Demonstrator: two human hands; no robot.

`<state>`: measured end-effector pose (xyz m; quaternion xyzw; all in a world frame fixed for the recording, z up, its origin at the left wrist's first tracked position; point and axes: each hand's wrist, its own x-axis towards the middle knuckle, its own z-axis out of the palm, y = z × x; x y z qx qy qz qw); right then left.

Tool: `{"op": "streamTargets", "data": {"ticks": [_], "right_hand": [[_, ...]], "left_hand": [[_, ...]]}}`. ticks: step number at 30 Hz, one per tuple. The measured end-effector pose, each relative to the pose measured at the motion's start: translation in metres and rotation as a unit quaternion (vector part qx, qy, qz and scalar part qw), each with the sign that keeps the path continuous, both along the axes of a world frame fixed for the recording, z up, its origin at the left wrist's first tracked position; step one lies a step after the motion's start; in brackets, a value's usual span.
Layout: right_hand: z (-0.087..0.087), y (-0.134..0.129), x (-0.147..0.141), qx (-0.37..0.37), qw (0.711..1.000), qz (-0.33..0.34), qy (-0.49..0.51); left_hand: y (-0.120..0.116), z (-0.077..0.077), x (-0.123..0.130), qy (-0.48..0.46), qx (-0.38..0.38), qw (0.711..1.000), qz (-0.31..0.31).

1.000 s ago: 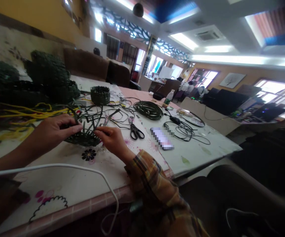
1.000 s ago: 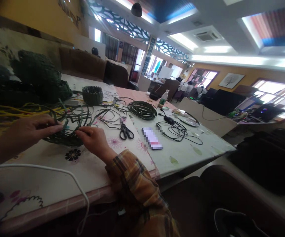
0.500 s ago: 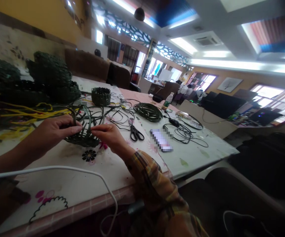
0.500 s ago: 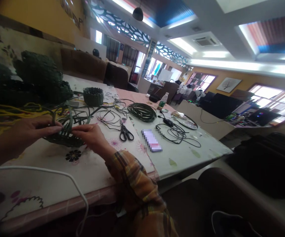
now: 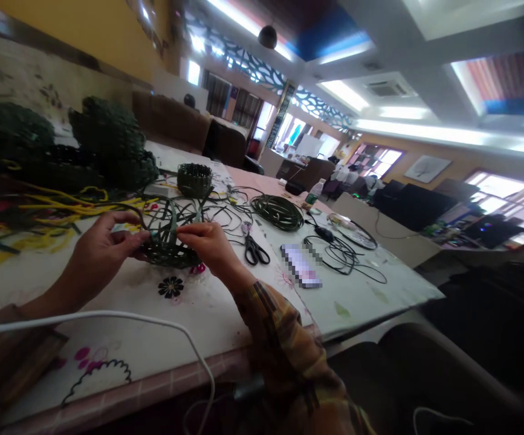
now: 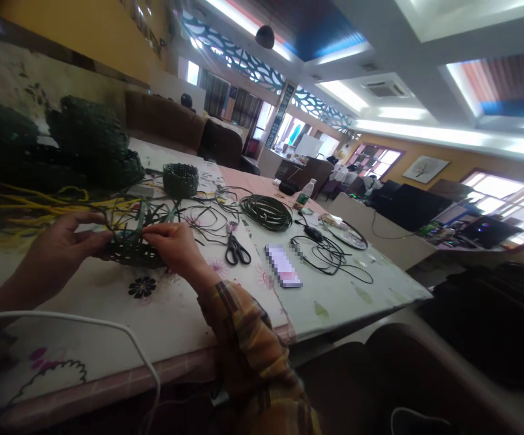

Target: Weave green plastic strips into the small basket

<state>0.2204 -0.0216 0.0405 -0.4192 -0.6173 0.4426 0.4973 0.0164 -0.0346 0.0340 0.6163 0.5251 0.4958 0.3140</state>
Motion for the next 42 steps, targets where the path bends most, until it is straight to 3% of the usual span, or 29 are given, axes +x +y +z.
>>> {"op": "streamTargets", "data": {"ticks": [2, 4, 6, 9, 13, 18, 24, 27, 32, 38, 40, 42], "right_hand": [[0.0, 0.0, -0.001, -0.001, 1.0, -0.008, -0.007], [0.0, -0.001, -0.003, -0.004, 1.0, -0.013, -0.017], [0.002, -0.003, -0.006, -0.006, 0.999, -0.013, -0.031], [0.005, -0.008, -0.012, 0.017, 0.997, -0.007, -0.071], [0.009, -0.015, -0.021, 0.09, 0.98, -0.01, -0.177], [0.01, -0.02, -0.022, 0.129, 0.967, -0.024, -0.221], [0.003, -0.017, -0.003, 0.087, 0.991, -0.013, -0.104], [-0.004, -0.011, 0.005, 0.082, 0.993, 0.011, -0.085], [-0.007, -0.01, 0.006, 0.12, 0.981, -0.033, -0.15], [0.0, -0.021, 0.005, 0.217, 0.928, -0.093, -0.287], [-0.002, -0.022, 0.007, 0.218, 0.926, -0.087, -0.297], [-0.006, -0.021, 0.013, 0.207, 0.939, -0.075, -0.264]], "left_hand": [[-0.005, 0.003, -0.005, 0.029, 0.067, 0.993, 0.095], [-0.011, 0.008, -0.008, 0.122, 0.19, 0.96, 0.169], [-0.016, 0.012, -0.008, 0.204, 0.286, 0.926, 0.139], [-0.014, 0.016, -0.001, 0.251, 0.354, 0.9, 0.05], [0.006, 0.013, 0.003, 0.299, 0.356, 0.884, -0.048], [0.024, 0.008, -0.003, 0.253, 0.277, 0.917, -0.135], [0.027, 0.012, -0.008, 0.211, 0.261, 0.937, -0.101], [0.028, 0.015, -0.01, 0.205, 0.247, 0.94, -0.119], [0.032, 0.011, -0.012, 0.198, 0.23, 0.942, -0.142], [0.031, 0.009, 0.005, 0.172, 0.223, 0.947, -0.154], [0.022, 0.013, 0.009, 0.155, 0.258, 0.945, -0.128], [0.006, 0.017, 0.007, 0.115, 0.312, 0.941, -0.06]]}}
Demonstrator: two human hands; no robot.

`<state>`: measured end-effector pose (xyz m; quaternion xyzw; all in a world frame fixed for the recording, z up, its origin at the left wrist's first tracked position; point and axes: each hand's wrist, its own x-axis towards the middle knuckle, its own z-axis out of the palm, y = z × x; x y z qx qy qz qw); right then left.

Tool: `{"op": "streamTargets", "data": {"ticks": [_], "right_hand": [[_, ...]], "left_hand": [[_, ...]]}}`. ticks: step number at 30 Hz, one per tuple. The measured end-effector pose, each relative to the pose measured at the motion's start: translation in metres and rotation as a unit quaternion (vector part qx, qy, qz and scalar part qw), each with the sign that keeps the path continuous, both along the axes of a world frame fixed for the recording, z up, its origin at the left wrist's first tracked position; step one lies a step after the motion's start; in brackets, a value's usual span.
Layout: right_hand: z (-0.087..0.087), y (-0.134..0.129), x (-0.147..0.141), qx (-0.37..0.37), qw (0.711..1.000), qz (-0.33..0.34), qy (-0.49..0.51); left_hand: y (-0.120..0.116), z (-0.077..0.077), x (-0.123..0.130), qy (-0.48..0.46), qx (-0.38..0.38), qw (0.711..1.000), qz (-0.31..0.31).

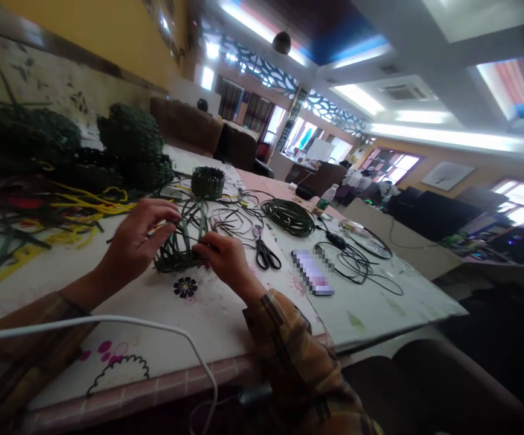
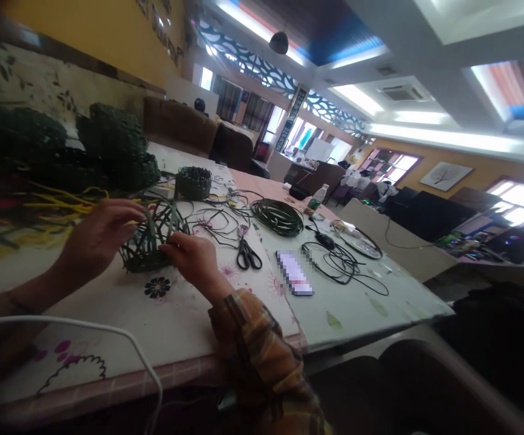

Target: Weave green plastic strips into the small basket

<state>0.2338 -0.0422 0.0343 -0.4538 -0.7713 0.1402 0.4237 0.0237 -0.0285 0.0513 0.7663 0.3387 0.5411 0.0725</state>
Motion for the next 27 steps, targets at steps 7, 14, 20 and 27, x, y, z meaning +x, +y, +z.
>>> {"op": "streamTargets", "data": {"ticks": [7, 14, 20, 27], "right_hand": [[-0.018, 0.002, 0.036, -0.059, 0.987, 0.024, 0.145], [-0.034, 0.0, 0.057, -0.045, 0.986, 0.036, 0.154], [-0.045, -0.003, 0.066, 0.019, 0.992, 0.051, 0.116], [-0.057, -0.006, 0.076, 0.002, 0.996, 0.051, 0.07]], "left_hand": [[-0.044, -0.013, -0.037, 0.085, 0.063, 0.994, -0.016], [0.006, -0.043, -0.037, 0.029, -0.131, 0.99, 0.044], [0.025, -0.068, -0.03, 0.148, -0.049, 0.985, -0.076], [0.02, -0.066, -0.015, 0.172, 0.038, 0.982, -0.065]]}}
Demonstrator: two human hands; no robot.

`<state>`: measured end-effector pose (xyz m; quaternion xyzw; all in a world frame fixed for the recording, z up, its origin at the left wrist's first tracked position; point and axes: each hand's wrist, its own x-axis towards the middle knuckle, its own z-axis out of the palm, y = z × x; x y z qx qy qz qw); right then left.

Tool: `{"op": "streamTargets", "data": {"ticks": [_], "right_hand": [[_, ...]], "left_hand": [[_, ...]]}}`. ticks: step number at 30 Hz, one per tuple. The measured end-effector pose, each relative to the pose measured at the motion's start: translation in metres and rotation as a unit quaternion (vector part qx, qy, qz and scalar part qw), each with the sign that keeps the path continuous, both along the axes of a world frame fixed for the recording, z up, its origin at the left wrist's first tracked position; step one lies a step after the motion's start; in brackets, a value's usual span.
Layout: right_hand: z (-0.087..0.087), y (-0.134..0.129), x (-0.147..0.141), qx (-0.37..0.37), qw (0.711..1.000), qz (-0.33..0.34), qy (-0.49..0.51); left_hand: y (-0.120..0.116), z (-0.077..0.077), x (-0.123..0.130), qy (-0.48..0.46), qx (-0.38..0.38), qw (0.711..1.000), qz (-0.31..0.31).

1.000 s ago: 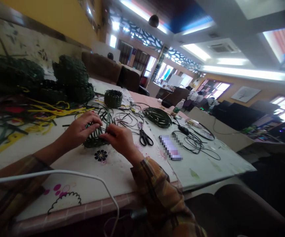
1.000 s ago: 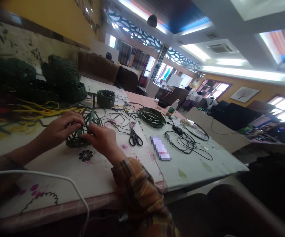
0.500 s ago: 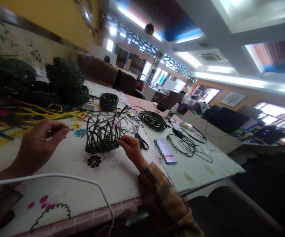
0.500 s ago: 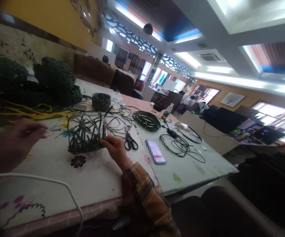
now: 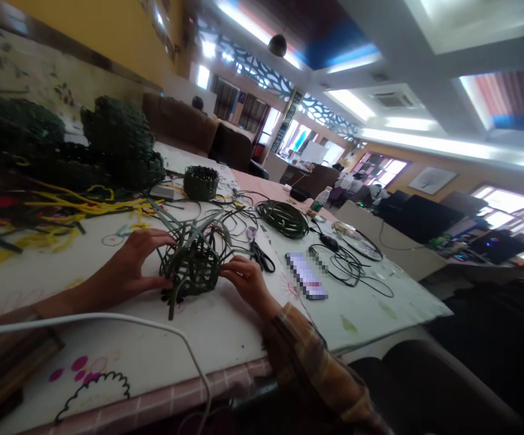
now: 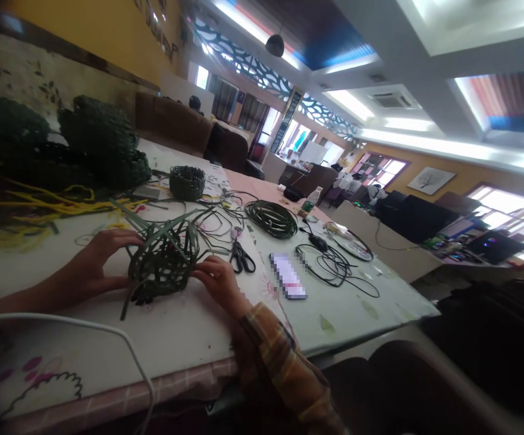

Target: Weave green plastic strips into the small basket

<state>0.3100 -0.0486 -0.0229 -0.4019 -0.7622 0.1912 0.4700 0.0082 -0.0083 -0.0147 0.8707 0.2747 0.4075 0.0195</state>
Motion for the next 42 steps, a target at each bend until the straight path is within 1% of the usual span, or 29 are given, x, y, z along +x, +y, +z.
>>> {"op": "streamTargets", "data": {"ticks": [4, 8, 10, 13, 16, 19, 21, 22, 24, 26, 28, 32, 34, 36, 37, 40, 42], "right_hand": [[-0.005, 0.001, 0.0, -0.031, 0.999, -0.022, -0.013], [-0.005, 0.001, -0.003, -0.031, 0.999, -0.037, 0.017], [-0.005, 0.0, -0.005, -0.014, 0.998, -0.05, 0.033], [-0.004, 0.0, -0.006, 0.01, 0.999, -0.041, -0.011], [-0.005, -0.001, -0.007, 0.013, 0.997, -0.029, -0.064], [-0.007, -0.003, -0.008, 0.049, 0.991, -0.053, -0.116], [-0.007, -0.006, -0.009, 0.105, 0.976, -0.084, -0.169], [-0.007, -0.008, -0.01, 0.137, 0.965, -0.099, -0.202], [-0.006, -0.011, -0.011, 0.201, 0.935, -0.121, -0.268], [-0.007, -0.013, -0.012, 0.248, 0.904, -0.132, -0.321], [-0.008, -0.014, -0.013, 0.277, 0.885, -0.137, -0.348], [-0.01, -0.017, -0.015, 0.313, 0.861, -0.159, -0.367], [-0.008, -0.021, -0.017, 0.328, 0.846, -0.152, -0.391], [-0.005, -0.026, -0.018, 0.321, 0.839, -0.129, -0.42], [-0.003, -0.028, -0.019, 0.308, 0.84, -0.119, -0.431], [0.0, -0.03, -0.019, 0.252, 0.855, -0.107, -0.44], [-0.001, -0.028, -0.018, 0.224, 0.866, -0.103, -0.434]], "left_hand": [[0.015, -0.006, 0.002, -0.007, 0.03, 1.0, 0.002], [0.027, -0.013, 0.0, 0.009, 0.043, 0.999, 0.006], [0.029, -0.015, 0.0, 0.02, 0.048, 0.999, 0.003], [0.03, -0.014, -0.002, 0.045, 0.049, 0.998, -0.004], [0.031, -0.013, -0.006, 0.082, 0.06, 0.995, -0.021], [0.033, -0.014, -0.009, 0.11, 0.097, 0.988, -0.04], [0.034, -0.016, -0.009, 0.115, 0.125, 0.985, -0.036], [0.033, -0.017, -0.009, 0.113, 0.136, 0.984, -0.031], [0.033, -0.019, -0.006, 0.099, 0.147, 0.984, -0.024], [0.032, -0.02, -0.004, 0.079, 0.147, 0.986, -0.02], [0.033, -0.02, -0.003, 0.067, 0.145, 0.987, -0.021], [0.032, -0.019, -0.003, 0.069, 0.142, 0.987, -0.027], [0.03, -0.018, -0.002, 0.065, 0.131, 0.989, -0.024], [0.028, -0.017, -0.002, 0.06, 0.118, 0.991, -0.02], [0.027, -0.017, -0.001, 0.059, 0.114, 0.992, -0.017], [0.027, -0.017, 0.0, 0.068, 0.109, 0.992, -0.01], [0.027, -0.017, -0.001, 0.077, 0.09, 0.993, -0.007]]}}
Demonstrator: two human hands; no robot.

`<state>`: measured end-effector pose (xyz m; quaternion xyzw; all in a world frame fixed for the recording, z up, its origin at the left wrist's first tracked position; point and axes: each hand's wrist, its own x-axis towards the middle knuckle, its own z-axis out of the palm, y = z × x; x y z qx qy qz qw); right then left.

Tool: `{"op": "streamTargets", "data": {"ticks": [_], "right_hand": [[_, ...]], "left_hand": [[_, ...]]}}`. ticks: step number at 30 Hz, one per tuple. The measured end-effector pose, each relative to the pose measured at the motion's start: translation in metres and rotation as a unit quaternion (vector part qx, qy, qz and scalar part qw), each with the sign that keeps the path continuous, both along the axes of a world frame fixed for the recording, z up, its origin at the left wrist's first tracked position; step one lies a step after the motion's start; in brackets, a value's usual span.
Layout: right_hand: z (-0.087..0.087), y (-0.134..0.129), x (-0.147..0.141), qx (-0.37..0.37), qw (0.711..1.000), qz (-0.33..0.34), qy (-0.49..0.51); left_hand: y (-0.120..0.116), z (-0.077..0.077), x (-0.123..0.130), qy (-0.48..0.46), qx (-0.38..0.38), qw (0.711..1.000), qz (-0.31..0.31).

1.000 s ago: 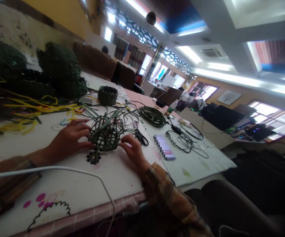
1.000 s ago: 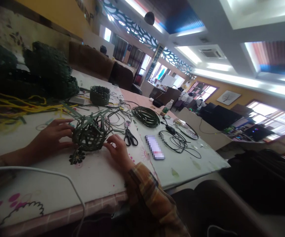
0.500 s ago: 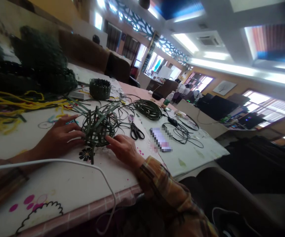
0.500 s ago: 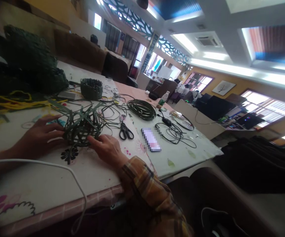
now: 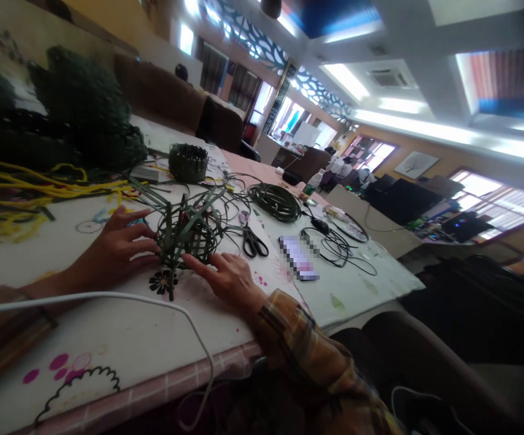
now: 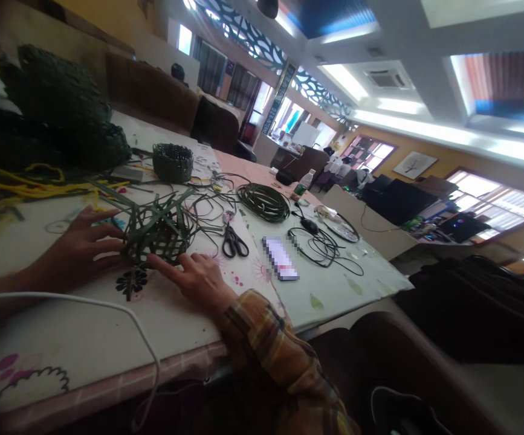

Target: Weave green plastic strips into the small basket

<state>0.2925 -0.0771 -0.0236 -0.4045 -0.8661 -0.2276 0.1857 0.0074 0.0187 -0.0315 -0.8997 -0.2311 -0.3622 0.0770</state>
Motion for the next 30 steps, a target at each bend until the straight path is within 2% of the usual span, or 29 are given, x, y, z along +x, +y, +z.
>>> {"op": "streamTargets", "data": {"ticks": [6, 9, 12, 14, 17, 21, 26, 30], "right_hand": [[-0.005, 0.006, 0.01, -0.053, 0.998, 0.045, 0.0], [-0.004, 0.005, 0.012, -0.071, 0.994, 0.078, -0.015], [-0.002, 0.005, 0.012, -0.097, 0.992, 0.084, -0.001], [-0.003, 0.009, 0.011, -0.138, 0.986, 0.078, 0.048], [-0.006, 0.018, 0.01, -0.209, 0.961, 0.07, 0.165], [-0.007, 0.026, 0.007, -0.228, 0.939, 0.097, 0.239], [-0.004, 0.022, -0.004, -0.211, 0.952, 0.095, 0.2], [-0.002, 0.016, -0.01, -0.191, 0.976, 0.08, 0.074]], "left_hand": [[0.0, -0.003, -0.008, 0.007, -0.093, 0.995, -0.029], [0.0, -0.008, -0.016, 0.022, -0.133, 0.991, -0.023], [0.0, -0.01, -0.02, 0.038, -0.185, 0.982, -0.021], [0.0, -0.007, -0.019, 0.045, -0.222, 0.973, -0.03], [-0.001, 0.0, -0.013, 0.058, -0.274, 0.958, -0.059], [-0.005, 0.008, -0.006, 0.019, -0.294, 0.954, -0.063], [-0.006, 0.012, -0.007, -0.035, -0.281, 0.958, -0.035], [-0.004, 0.013, -0.013, -0.023, -0.281, 0.958, -0.04]]}}
